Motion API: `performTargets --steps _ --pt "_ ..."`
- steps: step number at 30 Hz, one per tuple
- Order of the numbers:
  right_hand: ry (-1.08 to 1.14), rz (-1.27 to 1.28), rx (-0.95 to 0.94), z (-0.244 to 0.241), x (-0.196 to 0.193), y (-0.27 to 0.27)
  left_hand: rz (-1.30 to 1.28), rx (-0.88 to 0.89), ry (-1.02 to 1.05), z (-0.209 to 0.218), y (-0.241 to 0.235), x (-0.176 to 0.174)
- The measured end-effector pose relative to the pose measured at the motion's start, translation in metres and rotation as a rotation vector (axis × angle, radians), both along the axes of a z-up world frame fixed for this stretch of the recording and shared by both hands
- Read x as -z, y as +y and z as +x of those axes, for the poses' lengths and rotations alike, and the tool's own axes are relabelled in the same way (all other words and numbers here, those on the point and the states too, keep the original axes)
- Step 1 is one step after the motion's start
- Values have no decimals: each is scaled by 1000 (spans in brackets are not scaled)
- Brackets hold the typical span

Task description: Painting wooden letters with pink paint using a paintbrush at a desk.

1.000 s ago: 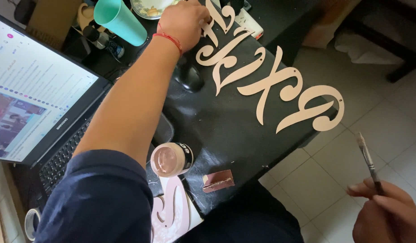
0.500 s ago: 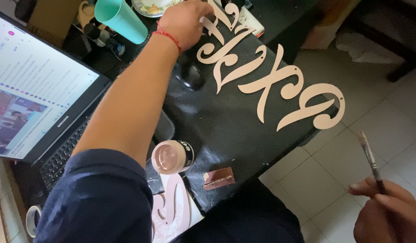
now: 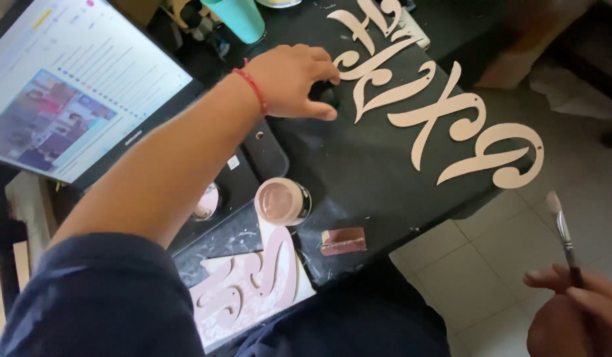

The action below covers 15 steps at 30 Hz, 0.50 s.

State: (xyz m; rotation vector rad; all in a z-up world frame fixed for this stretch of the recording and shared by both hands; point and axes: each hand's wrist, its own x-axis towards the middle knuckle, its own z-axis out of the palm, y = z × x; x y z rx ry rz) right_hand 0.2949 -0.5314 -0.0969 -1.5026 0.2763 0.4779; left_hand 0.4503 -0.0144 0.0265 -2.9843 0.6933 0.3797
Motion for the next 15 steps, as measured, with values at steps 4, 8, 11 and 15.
performTargets --steps 4,8,11,15 --pt "131 -32 24 2 -4 -2 -50 -147 -11 -11 -5 11" --pt "60 -64 1 -17 -21 -9 40 -178 -48 -20 1 16" --pt "-287 -175 -159 -25 -36 -4 131 -211 -24 -27 3 13" --pt "118 43 -279 40 57 -67 125 -192 -82 -37 13 21"
